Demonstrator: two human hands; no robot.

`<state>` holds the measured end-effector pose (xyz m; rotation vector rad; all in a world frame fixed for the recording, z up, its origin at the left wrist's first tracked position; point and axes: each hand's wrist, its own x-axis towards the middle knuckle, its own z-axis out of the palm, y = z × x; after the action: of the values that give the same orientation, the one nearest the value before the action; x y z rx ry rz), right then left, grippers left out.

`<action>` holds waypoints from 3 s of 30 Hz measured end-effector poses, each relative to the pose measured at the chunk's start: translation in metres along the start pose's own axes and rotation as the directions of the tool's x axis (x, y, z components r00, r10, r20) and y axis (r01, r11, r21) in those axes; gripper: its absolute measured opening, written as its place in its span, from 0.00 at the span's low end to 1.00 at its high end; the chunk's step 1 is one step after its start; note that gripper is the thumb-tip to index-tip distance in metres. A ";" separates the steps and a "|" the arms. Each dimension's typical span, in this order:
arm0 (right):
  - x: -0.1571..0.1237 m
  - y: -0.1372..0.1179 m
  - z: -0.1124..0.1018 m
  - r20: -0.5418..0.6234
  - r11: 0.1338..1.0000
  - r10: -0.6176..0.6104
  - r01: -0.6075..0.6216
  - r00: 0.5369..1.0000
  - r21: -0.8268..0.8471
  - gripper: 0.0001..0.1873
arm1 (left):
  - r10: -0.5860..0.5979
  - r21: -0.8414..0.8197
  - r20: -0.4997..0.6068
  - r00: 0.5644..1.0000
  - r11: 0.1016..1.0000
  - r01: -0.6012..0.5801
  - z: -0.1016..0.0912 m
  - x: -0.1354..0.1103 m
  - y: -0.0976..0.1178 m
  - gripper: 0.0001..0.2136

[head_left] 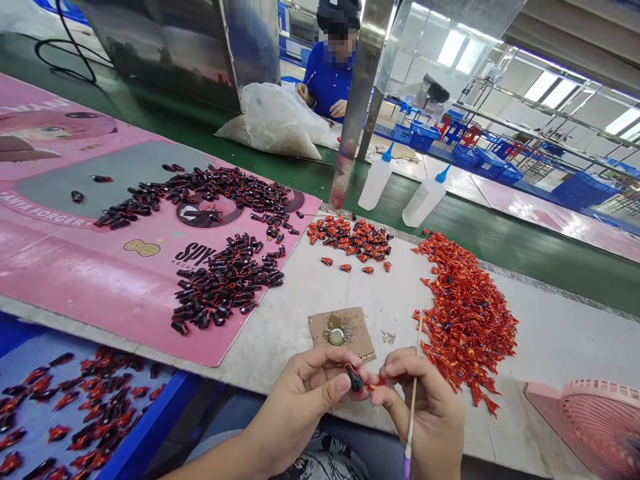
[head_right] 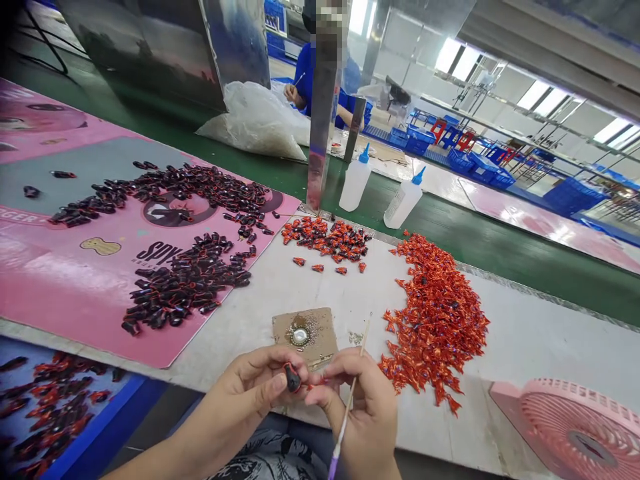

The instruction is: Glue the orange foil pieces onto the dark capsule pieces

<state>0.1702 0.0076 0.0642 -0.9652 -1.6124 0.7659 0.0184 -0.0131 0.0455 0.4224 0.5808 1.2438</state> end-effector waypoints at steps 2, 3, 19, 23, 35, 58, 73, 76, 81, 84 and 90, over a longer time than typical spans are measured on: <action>-0.002 0.008 0.006 -0.093 1.000 0.006 -0.005 0.996 0.011 0.11 | 0.013 -0.001 -0.040 0.999 1.000 -0.013 -0.002 0.000 -0.002 0.10; -0.004 0.012 0.009 -0.135 1.000 -0.002 0.003 0.991 0.003 0.11 | 0.036 0.006 -0.069 0.997 0.999 -0.036 -0.004 0.000 -0.005 0.10; -0.019 0.018 0.018 -0.090 0.898 0.225 -0.171 0.970 0.406 0.10 | 0.221 0.253 -0.139 0.965 0.950 -0.182 -0.006 0.003 -0.005 0.09; -0.020 0.009 0.009 -0.056 0.955 0.103 -0.083 0.993 0.284 0.08 | 0.403 0.484 -0.015 0.915 0.803 -0.346 -0.005 0.001 -0.005 0.05; -0.018 0.006 0.008 0.089 0.982 -0.168 0.175 0.982 -0.068 0.16 | 0.537 0.620 0.028 0.843 0.652 -0.436 -0.006 -0.002 -0.008 0.05; -0.019 0.004 0.015 0.100 0.976 -0.211 0.204 0.972 0.074 0.15 | 0.578 0.581 0.637 0.510 0.075 -0.810 -0.017 0.014 -0.002 0.05; -0.016 0.008 0.010 0.174 0.962 -0.265 0.272 0.948 -0.019 0.10 | 0.171 0.727 0.344 0.923 0.574 -0.377 -0.013 0.005 0.004 0.26; -0.014 0.005 0.013 0.170 0.954 -0.280 0.293 0.945 -0.057 0.10 | 0.072 0.619 0.249 0.966 0.755 -0.216 -0.012 0.004 -0.004 0.28; -0.008 0.003 0.015 0.213 0.955 -0.279 0.294 0.936 -0.040 0.11 | -0.031 0.392 0.115 0.993 0.920 -0.017 -0.014 0.000 -0.013 0.28; -0.006 0.002 0.015 0.244 0.969 -0.235 0.247 0.941 -0.017 0.11 | -0.031 0.340 0.070 0.997 0.940 0.005 -0.016 -0.001 -0.009 0.27; 0.010 0.017 0.004 0.236 0.974 -0.141 0.177 0.962 -0.140 0.07 | 0.117 0.503 0.075 0.990 0.853 -0.139 -0.032 0.006 0.013 0.25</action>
<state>0.1689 0.0248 0.0532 -0.8716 -1.9488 0.6597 -0.0098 -0.0038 0.0272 0.9422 0.8600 1.1957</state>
